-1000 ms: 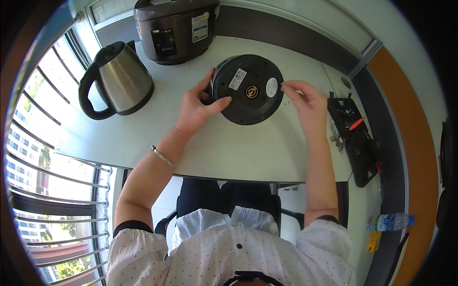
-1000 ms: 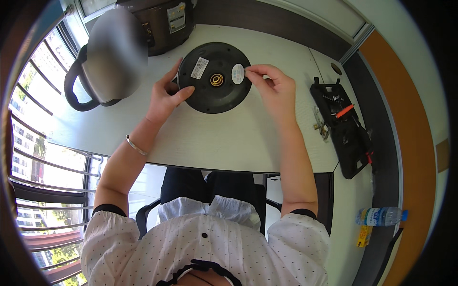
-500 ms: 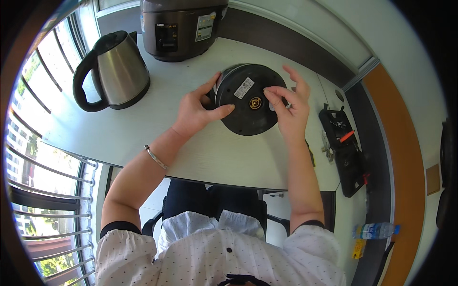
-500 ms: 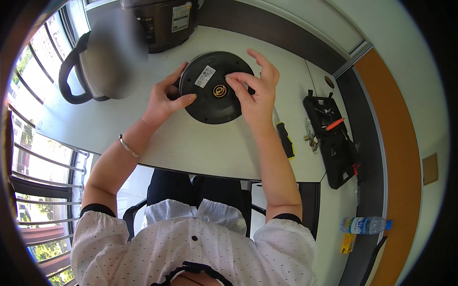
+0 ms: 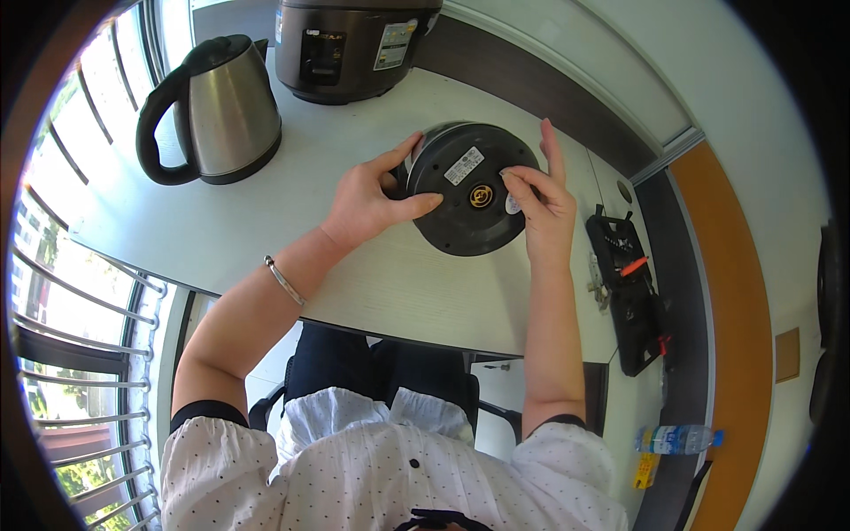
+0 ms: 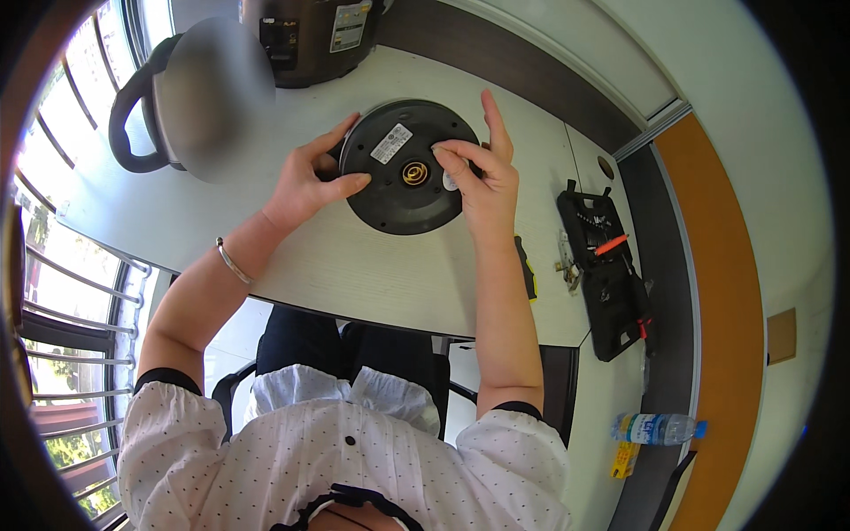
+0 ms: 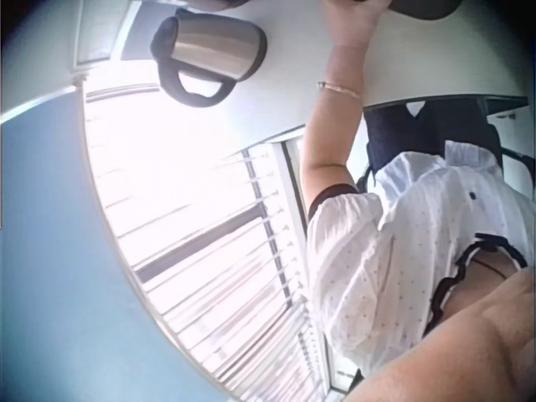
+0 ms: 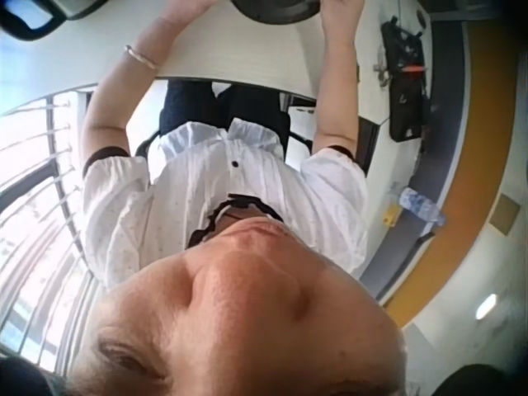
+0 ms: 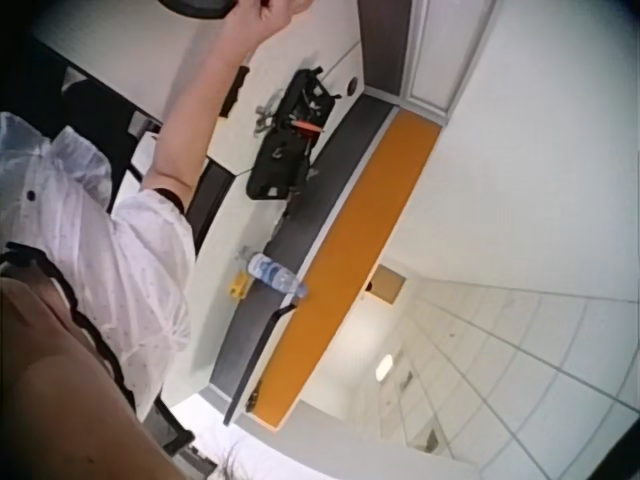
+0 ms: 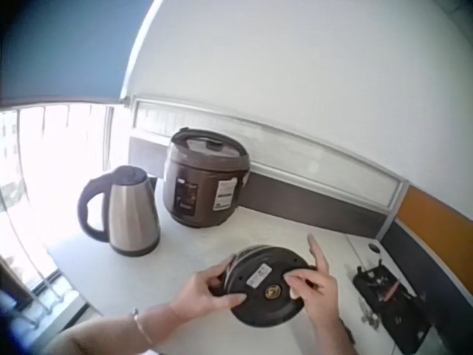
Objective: The person assembles a small appliance by connecting internal wires, placing a base cover, and securing it with screws. They use a screwdriver to tighten the screws on the base.
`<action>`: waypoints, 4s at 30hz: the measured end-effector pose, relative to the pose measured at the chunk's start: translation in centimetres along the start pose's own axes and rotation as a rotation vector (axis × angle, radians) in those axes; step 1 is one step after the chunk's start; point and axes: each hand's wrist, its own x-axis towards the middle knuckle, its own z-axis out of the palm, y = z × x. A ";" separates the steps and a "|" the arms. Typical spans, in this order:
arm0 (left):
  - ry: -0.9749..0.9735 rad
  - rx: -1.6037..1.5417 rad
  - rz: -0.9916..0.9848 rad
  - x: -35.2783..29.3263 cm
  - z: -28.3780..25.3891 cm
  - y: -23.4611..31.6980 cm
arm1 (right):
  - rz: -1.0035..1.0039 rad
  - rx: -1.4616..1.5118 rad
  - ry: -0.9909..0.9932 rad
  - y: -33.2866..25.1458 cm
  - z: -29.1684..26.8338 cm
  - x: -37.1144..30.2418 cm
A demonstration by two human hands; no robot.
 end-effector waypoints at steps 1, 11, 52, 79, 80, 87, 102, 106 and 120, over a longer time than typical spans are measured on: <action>-0.004 0.000 -0.002 0.0 -0.1 0.0 | -0.002 -0.011 0.001 0.0 0.0 0.0; -0.014 0.006 0.002 0.1 -0.2 0.0 | -0.095 -0.147 0.035 0.1 0.6 -0.1; -0.028 -0.027 0.008 -0.2 -0.1 0.6 | -0.530 -0.548 0.213 -0.4 1.3 -0.8; -0.020 -0.049 0.012 -0.1 0.0 0.2 | -0.595 -0.655 0.232 -0.9 1.6 -0.8; -0.021 -0.052 0.010 -0.1 0.0 0.2 | -0.607 -0.670 0.231 -1.0 1.7 -0.9; -0.014 -0.035 0.009 0.0 0.0 0.2 | -0.654 -0.791 0.258 -0.9 2.1 -0.9; -0.020 0.003 0.005 -0.1 -0.1 0.4 | -0.629 -0.705 0.247 -0.6 1.9 -1.0; -0.018 -0.001 0.010 -0.1 0.0 0.4 | -0.636 -0.687 0.248 -0.7 1.7 -1.0; -0.027 0.014 0.036 -0.1 0.0 0.2 | -0.552 -0.601 0.266 -0.5 1.9 -1.1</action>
